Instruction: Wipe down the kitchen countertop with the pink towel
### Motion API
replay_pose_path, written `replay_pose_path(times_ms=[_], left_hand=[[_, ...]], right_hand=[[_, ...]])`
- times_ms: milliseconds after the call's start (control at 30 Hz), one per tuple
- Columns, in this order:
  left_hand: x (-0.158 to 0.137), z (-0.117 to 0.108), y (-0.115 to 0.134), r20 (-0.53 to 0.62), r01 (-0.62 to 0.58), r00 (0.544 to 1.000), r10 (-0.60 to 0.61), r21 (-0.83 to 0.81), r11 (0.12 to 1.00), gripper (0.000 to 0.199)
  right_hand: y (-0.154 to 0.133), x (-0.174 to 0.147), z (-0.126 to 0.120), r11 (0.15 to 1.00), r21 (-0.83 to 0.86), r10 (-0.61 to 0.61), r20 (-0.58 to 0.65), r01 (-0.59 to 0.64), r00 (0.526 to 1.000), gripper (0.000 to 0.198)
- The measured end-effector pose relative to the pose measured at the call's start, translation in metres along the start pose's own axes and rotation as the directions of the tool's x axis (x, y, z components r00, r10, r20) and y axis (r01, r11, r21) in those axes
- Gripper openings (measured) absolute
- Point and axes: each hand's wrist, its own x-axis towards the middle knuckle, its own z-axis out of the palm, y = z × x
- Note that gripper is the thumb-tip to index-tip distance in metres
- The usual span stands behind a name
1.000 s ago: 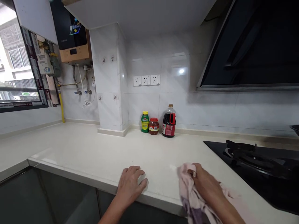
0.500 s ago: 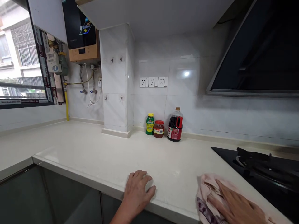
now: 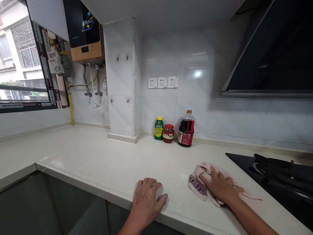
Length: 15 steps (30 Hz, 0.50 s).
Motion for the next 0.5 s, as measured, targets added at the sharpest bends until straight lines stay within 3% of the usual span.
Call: replay_pose_path(times_ms=[133,200,267,333,400,500], left_hand=[[-0.002,-0.003,0.000,-0.012,0.023,1.000,-0.022,0.052,0.998,0.043],[-0.003,-0.004,-0.002,0.010,0.013,1.000,-0.013,0.078,0.997,0.047],[-0.004,-0.006,-0.003,0.045,-0.007,0.999,0.003,0.086,0.996,0.049],[-0.005,-0.007,-0.005,0.070,-0.029,0.997,0.023,0.077,0.997,0.048],[-0.005,-0.007,-0.007,0.080,-0.053,0.996,0.048,0.061,0.997,0.050],[-0.005,-0.005,-0.010,0.081,-0.077,0.994,0.073,0.045,0.996,0.052]], right_hand=[[-0.062,-0.026,0.012,0.989,0.027,-0.150,0.099,0.148,0.984,0.083],[-0.084,-0.051,0.009,0.952,0.086,-0.305,0.218,0.293,0.927,0.079],[-0.094,-0.075,0.000,0.895,0.171,-0.446,0.314,0.412,0.838,0.075],[-0.090,-0.093,-0.010,0.859,0.231,-0.511,0.358,0.456,0.782,0.073],[-0.071,-0.101,-0.017,0.846,0.263,-0.533,0.374,0.464,0.759,0.073],[-0.017,-0.098,-0.014,0.859,0.273,-0.506,0.319,0.434,0.801,0.074]])
